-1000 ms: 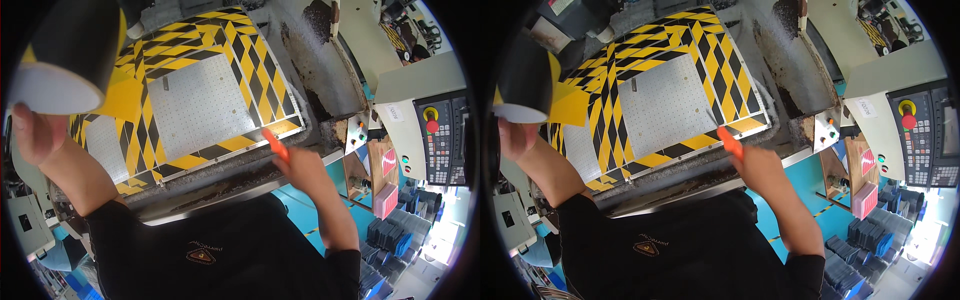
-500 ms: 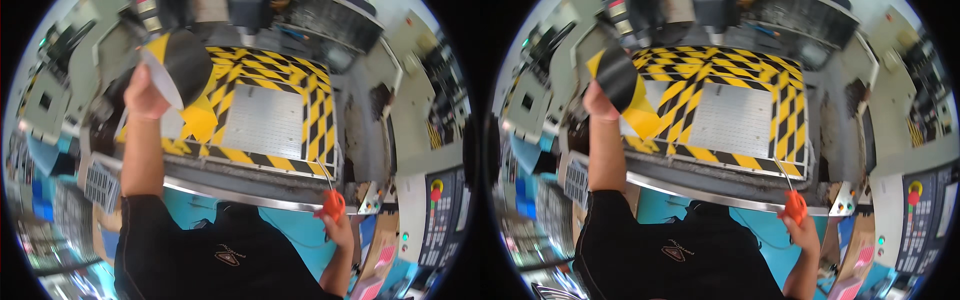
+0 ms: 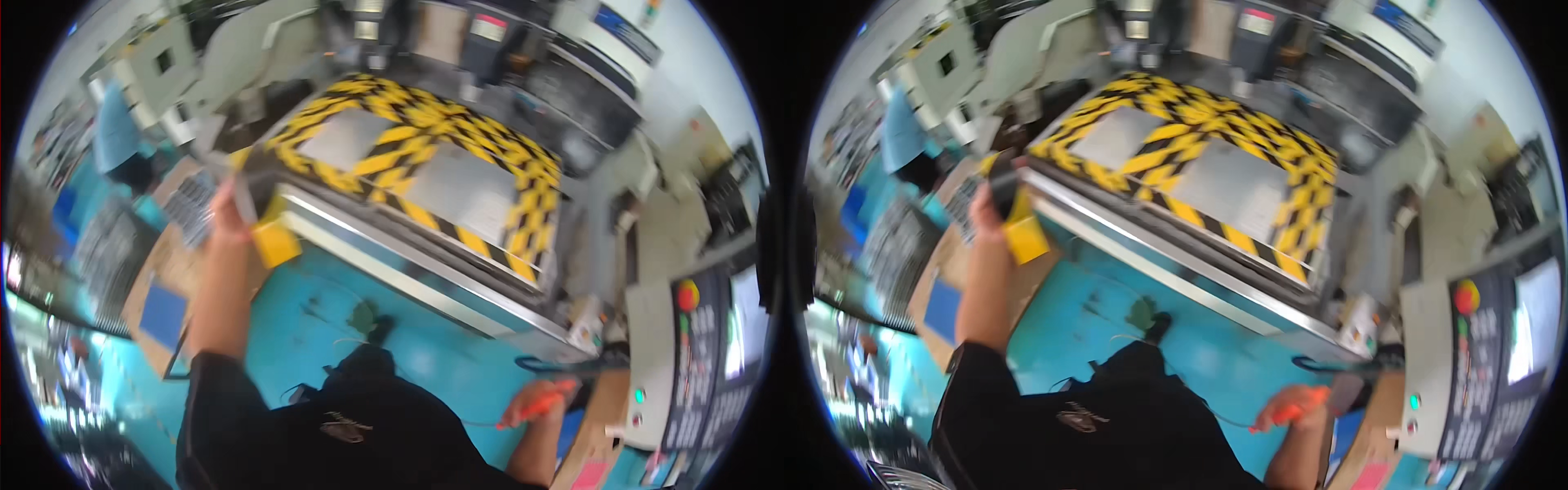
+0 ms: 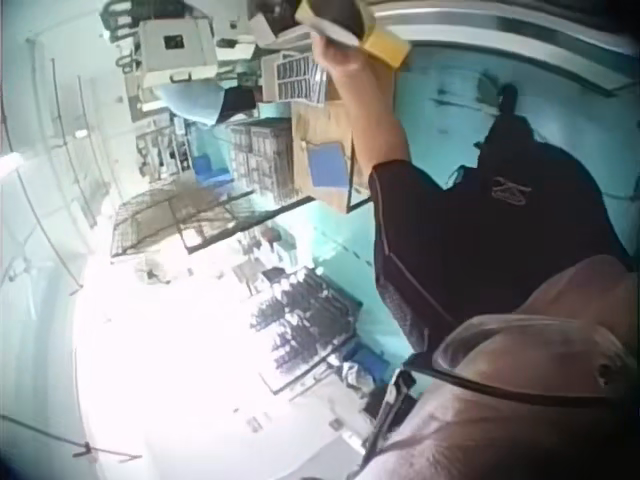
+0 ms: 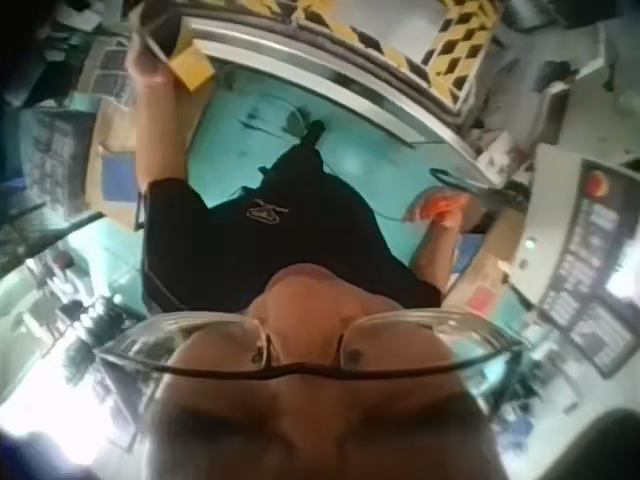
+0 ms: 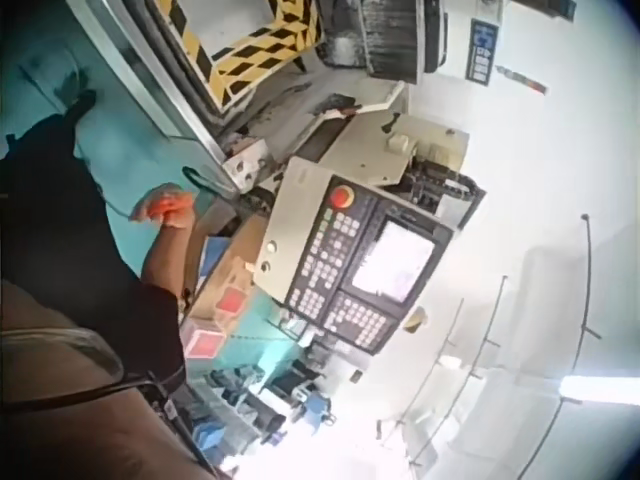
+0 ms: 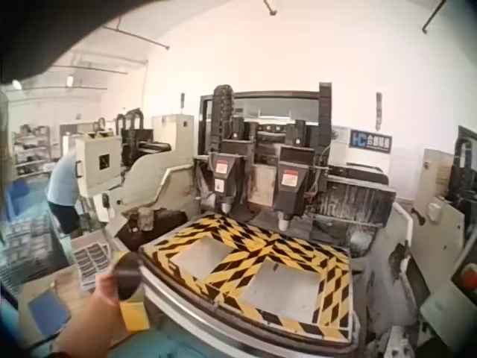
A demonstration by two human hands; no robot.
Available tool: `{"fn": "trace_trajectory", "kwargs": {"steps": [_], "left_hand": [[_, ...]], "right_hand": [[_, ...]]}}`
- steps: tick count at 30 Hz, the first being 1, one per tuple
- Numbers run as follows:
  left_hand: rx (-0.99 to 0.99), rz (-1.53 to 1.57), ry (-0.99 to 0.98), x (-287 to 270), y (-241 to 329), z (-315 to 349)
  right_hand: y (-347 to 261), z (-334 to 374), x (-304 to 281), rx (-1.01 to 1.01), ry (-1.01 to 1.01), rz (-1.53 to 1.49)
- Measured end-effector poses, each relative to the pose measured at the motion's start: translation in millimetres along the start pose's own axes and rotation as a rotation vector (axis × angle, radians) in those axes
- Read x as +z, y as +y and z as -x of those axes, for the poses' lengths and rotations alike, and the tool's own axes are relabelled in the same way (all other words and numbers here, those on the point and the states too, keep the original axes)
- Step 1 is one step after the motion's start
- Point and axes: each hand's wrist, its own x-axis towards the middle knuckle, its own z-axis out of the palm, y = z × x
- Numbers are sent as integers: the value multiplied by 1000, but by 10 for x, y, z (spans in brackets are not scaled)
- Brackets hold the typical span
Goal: The person applies hazard tape to a machine bed, cuts it with a blade, and uses an air nozzle to blow off debris. They then place small pins into a plastic case and operate the control panel.
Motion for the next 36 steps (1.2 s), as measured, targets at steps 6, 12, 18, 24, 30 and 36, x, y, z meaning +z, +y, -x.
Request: {"fn": "trace_trajectory", "kwargs": {"steps": [6,12,18,24,30,36], "left_hand": [[-95,58,-338,230,667,917],[-125,36,-354,384,540,925],[-182,-47,-273,196,206,1057],[-417,-165,-430,896,-226,1260],[-663,-278,-592,1298,-516,1381],[-830,-384,-953,1726,-935,1403]], "right_hand": [[162,-650,172,179,-274,121],[106,-723,338,356,-330,62],[-234,-947,3,378,1088,1154],[168,-410,-806,240,1286,1965],[2668,1025,-165,845,1222,1489],[1709,75,572,822,1025,469]]}}
